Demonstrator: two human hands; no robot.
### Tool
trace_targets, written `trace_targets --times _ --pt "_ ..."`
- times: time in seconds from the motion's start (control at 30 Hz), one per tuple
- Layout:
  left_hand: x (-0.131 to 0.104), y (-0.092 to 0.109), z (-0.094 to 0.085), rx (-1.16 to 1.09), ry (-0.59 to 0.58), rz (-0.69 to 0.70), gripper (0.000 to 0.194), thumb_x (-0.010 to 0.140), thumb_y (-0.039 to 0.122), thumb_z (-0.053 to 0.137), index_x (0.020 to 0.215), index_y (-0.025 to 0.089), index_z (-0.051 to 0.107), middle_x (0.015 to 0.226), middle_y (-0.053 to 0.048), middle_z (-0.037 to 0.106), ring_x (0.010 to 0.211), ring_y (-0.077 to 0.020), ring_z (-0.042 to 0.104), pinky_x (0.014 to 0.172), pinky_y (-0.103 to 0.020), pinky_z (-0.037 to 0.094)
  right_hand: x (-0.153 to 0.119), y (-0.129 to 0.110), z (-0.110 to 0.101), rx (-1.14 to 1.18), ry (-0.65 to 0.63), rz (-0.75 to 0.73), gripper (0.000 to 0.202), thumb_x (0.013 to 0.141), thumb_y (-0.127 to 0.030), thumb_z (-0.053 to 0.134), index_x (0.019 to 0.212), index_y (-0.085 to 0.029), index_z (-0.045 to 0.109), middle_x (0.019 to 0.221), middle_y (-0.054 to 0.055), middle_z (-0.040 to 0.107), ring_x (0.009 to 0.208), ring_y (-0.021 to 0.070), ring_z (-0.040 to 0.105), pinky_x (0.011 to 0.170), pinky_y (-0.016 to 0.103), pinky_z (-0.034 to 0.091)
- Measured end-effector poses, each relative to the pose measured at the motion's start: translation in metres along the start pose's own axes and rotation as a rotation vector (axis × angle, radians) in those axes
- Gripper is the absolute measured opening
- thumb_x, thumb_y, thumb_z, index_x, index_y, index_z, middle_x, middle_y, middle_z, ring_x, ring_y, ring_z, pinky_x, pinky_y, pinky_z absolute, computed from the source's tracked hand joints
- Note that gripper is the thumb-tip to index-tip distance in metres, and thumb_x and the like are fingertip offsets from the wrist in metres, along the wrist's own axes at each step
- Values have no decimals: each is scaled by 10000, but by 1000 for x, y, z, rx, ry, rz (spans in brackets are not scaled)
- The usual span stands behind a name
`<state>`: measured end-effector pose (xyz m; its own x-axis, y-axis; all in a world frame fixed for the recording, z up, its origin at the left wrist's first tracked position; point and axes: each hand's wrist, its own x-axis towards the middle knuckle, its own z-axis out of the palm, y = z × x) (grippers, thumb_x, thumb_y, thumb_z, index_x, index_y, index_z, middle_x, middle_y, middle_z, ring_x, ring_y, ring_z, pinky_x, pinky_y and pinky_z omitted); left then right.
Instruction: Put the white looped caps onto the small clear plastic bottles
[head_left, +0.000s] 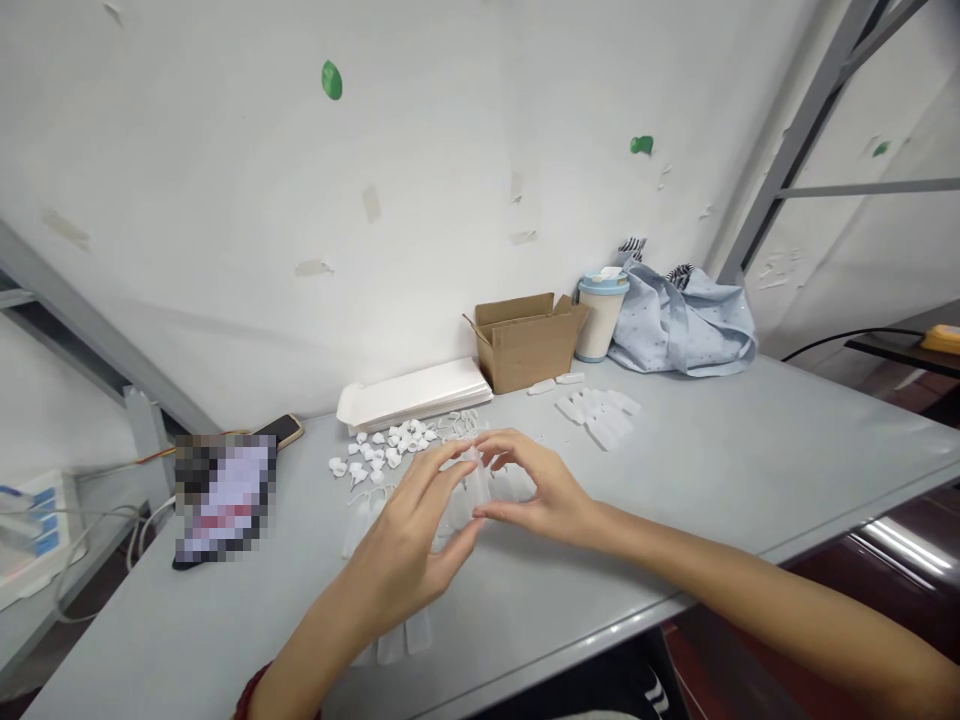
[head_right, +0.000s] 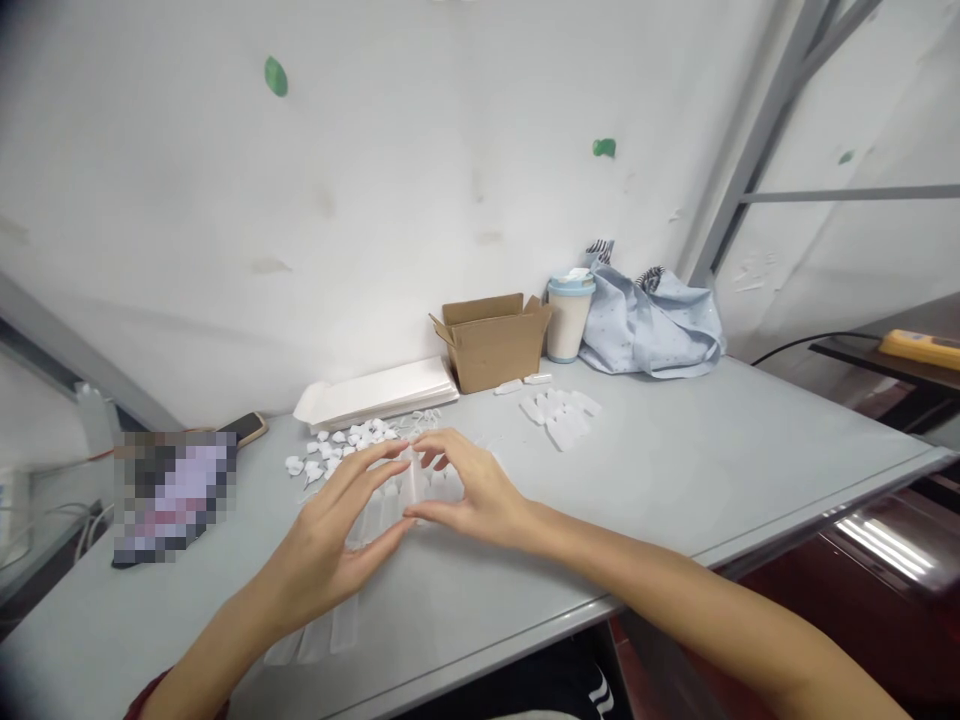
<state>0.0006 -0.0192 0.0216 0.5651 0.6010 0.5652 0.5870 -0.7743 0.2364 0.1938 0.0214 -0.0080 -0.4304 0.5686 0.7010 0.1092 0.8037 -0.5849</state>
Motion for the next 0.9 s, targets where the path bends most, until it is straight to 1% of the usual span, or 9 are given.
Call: trace_targets --times 0.13,0.23,0.33,0.4,0.5,0.6,0.7,0.8,0.9 --pt "0 -2 5 14 -18 -12 416 863 161 530 1257 206 402 1313 -145 461 1251 -250 425 1008 -434 416 0 0 0 91 -15 68 446 743 -290 722 1125 -224 500 1155 80 543 983 178 565 794 333 529" --pt "-1 -4 8 8 11 -35 390 867 185 535 1239 212 421 1294 -147 486 1213 -249 477 976 -418 447 1 1 0 157 -29 94 431 744 -286 721 1117 -227 513 1174 78 529 988 168 569 804 322 529" --pt "-1 -5 10 -17 58 -59 315 864 172 532 1171 213 474 1270 -140 516 1179 -248 512 942 -408 471 2 2 1 207 -54 115 456 720 -294 742 1118 -226 529 1188 82 524 984 162 575 823 325 526" --pt "-1 -4 11 -43 76 -84 279 858 165 531 1132 214 501 1262 -135 529 1171 -250 519 934 -411 473 3 2 1 219 -71 116 446 715 -278 747 1109 -216 547 1203 93 525 1004 167 574 835 327 522" --pt "-1 -2 11 -76 69 -135 241 842 169 540 1078 216 529 1269 -127 530 1181 -257 509 941 -420 463 1 1 2 232 -68 120 441 718 -237 746 1115 -208 557 1226 104 532 1066 185 562 859 336 520" --pt "1 -3 9 -79 54 -173 217 833 173 547 1045 218 535 1263 -122 534 1188 -252 500 941 -411 459 -1 0 1 317 -59 193 477 713 -210 746 1145 -219 542 1236 96 556 1047 182 592 887 357 525" --pt "1 -3 5 -69 49 -166 231 820 161 553 1043 215 522 1225 -125 554 1177 -251 504 942 -414 453 -2 -1 -1 435 -89 287 504 717 -194 738 1175 -224 530 1219 86 585 1004 170 626 895 360 533" --pt "-7 1 -1 -84 7 -185 265 804 163 559 1055 224 505 1221 -123 554 1174 -258 506 940 -420 454 -1 -4 -3 499 -120 330 443 753 -196 703 1163 -210 537 1178 87 612 1000 180 638 833 334 563" --pt "-29 11 -7 -110 -63 -262 291 792 198 575 1067 255 498 1237 -106 552 1146 -261 533 901 -405 486 1 -7 -5 358 -61 307 256 817 -207 630 1067 -179 580 1038 82 664 887 169 670 720 295 575"
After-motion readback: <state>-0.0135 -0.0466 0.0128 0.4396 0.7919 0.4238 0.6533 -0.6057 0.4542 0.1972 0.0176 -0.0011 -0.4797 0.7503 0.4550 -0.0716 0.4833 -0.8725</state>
